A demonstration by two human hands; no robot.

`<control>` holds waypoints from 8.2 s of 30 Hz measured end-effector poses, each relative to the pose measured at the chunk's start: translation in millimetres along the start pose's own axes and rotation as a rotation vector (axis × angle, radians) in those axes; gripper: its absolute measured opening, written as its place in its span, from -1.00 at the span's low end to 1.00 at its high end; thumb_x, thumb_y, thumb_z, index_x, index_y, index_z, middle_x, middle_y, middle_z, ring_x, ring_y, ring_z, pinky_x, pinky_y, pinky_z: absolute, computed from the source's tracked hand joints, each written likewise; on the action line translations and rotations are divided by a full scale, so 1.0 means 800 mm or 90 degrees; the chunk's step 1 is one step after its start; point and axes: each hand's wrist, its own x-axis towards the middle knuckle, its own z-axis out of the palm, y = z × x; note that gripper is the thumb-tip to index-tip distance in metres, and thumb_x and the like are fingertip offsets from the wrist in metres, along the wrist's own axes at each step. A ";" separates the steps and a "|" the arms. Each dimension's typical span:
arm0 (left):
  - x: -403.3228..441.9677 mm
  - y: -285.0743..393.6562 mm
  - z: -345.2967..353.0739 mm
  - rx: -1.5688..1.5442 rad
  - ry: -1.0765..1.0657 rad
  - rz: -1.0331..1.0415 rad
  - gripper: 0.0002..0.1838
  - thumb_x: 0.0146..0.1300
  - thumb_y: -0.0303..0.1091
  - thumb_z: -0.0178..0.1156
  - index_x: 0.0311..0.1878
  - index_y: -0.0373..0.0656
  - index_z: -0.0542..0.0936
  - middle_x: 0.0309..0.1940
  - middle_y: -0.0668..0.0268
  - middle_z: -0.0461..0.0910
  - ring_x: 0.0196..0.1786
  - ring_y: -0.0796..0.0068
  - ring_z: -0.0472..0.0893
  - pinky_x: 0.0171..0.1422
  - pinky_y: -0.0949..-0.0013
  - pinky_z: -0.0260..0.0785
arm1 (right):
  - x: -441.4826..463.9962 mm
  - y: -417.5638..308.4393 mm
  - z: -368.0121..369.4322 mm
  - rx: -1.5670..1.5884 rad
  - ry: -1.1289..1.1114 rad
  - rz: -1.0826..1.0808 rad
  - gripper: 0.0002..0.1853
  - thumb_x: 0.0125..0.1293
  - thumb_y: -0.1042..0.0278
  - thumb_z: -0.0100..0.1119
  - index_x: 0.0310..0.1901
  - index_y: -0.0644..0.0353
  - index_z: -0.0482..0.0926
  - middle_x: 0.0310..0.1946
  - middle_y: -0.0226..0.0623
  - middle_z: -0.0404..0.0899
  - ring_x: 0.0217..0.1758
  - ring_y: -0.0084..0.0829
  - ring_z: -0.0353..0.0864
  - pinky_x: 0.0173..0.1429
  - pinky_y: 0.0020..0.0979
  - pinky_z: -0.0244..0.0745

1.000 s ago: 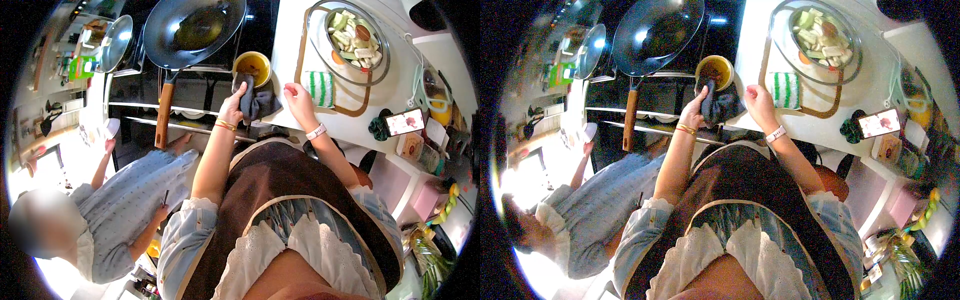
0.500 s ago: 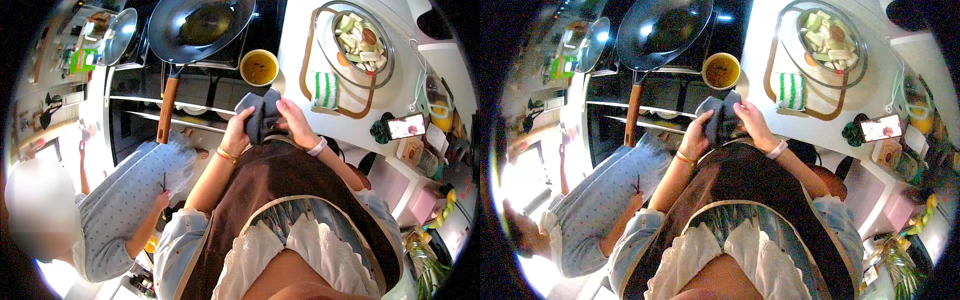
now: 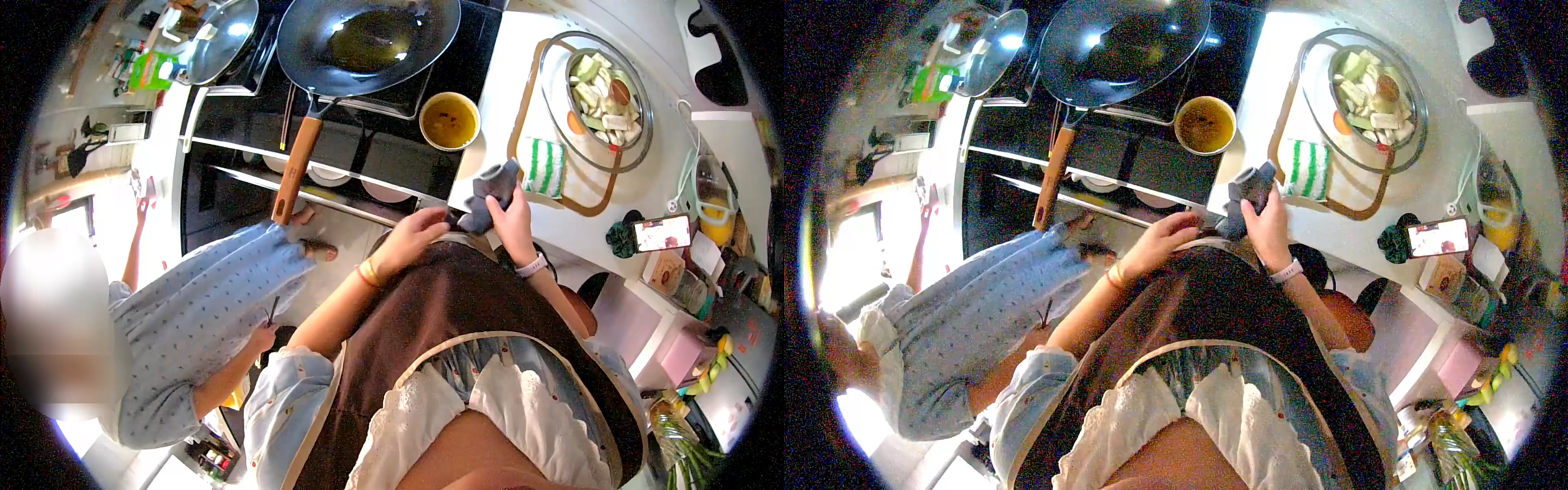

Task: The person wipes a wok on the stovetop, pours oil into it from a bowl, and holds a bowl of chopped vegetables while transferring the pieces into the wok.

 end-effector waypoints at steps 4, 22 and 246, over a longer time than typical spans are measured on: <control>-0.051 -0.061 -0.060 -0.104 0.070 -0.139 -0.69 0.29 -0.30 0.05 -0.04 -0.36 0.52 -0.19 0.25 0.59 -0.13 0.52 0.55 0.03 0.50 0.37 | -0.005 -0.010 0.016 -0.408 0.180 -0.238 -0.27 0.05 0.23 0.28 0.21 0.37 0.20 0.22 0.17 0.13 0.23 0.13 0.17 0.29 -0.07 0.11; -0.104 -0.122 -0.148 -0.334 0.193 -0.195 -0.71 0.30 -0.29 0.02 -0.08 -0.34 0.49 -0.24 0.18 0.60 -0.28 0.49 0.61 -0.19 0.49 0.47 | 0.013 -0.069 0.146 -0.232 -0.050 -0.451 -0.71 0.03 0.59 0.00 -0.14 0.32 0.51 -0.13 -0.14 0.51 -0.09 -0.12 0.44 0.02 -0.24 0.38; -0.482 -0.376 -0.170 -0.046 0.448 -0.199 -0.51 0.26 -0.02 0.01 0.05 -0.25 0.47 -0.15 -0.06 0.55 -0.06 0.03 0.55 0.03 0.23 0.35 | -0.260 -0.358 0.675 0.003 -0.615 -0.514 -0.62 0.24 0.25 0.05 0.01 0.33 0.44 -0.11 -0.01 0.51 -0.03 -0.17 0.50 0.05 -0.29 0.38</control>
